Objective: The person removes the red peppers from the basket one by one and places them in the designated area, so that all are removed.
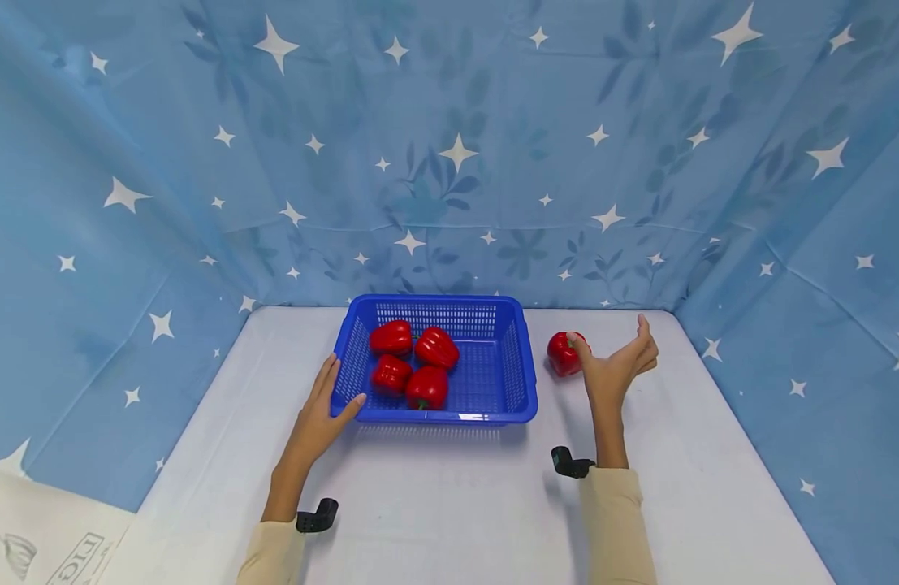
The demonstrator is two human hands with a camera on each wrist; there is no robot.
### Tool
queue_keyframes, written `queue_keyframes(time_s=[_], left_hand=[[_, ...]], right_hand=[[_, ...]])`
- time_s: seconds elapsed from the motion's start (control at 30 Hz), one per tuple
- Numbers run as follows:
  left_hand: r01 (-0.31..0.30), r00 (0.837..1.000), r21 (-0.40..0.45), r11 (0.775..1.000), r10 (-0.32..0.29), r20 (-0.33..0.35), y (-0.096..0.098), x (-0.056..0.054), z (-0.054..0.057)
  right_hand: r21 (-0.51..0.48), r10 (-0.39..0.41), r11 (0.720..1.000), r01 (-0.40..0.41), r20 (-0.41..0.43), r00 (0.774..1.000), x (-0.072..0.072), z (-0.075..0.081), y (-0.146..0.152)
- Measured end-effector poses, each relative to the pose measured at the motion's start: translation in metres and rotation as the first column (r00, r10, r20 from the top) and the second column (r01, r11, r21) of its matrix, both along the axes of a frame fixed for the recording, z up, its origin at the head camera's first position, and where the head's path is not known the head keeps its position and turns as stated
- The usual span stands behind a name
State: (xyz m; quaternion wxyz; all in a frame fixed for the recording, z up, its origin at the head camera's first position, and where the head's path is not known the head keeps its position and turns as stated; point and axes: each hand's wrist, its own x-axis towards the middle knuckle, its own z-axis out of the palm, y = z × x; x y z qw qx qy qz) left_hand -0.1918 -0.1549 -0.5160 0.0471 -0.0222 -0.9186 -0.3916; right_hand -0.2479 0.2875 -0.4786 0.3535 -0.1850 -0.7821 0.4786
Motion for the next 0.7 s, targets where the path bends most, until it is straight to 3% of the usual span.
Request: queue_keyframes(time_s=[0.23,0.4,0.57,0.7], left_hand=[[-0.005,1.0,0.001,1.0,0.005,0.002,-0.001,-0.001,-0.002],[-0.008,1.0,-0.002,1.0,0.008,-0.003,0.0,-0.001,-0.003],[-0.013,1.0,-0.003,1.0,0.013,0.003,0.0,-0.001,-0.002],[-0.014,1.0,-0.006,1.0,0.014,-0.004,0.0,-0.001,-0.002]], right_hand=[[-0.016,0.103,0.994,-0.104,-0.028,0.994,-0.001,0.035,-0.013],[-0.026,0.206,0.978,-0.207,-0.04,0.978,-0.004,0.048,-0.024],[-0.002,0.339,0.941,-0.339,-0.008,0.941,-0.012,0.058,-0.04],[0.003,0.46,0.888,-0.46,0.044,0.887,-0.02,0.064,-0.054]])
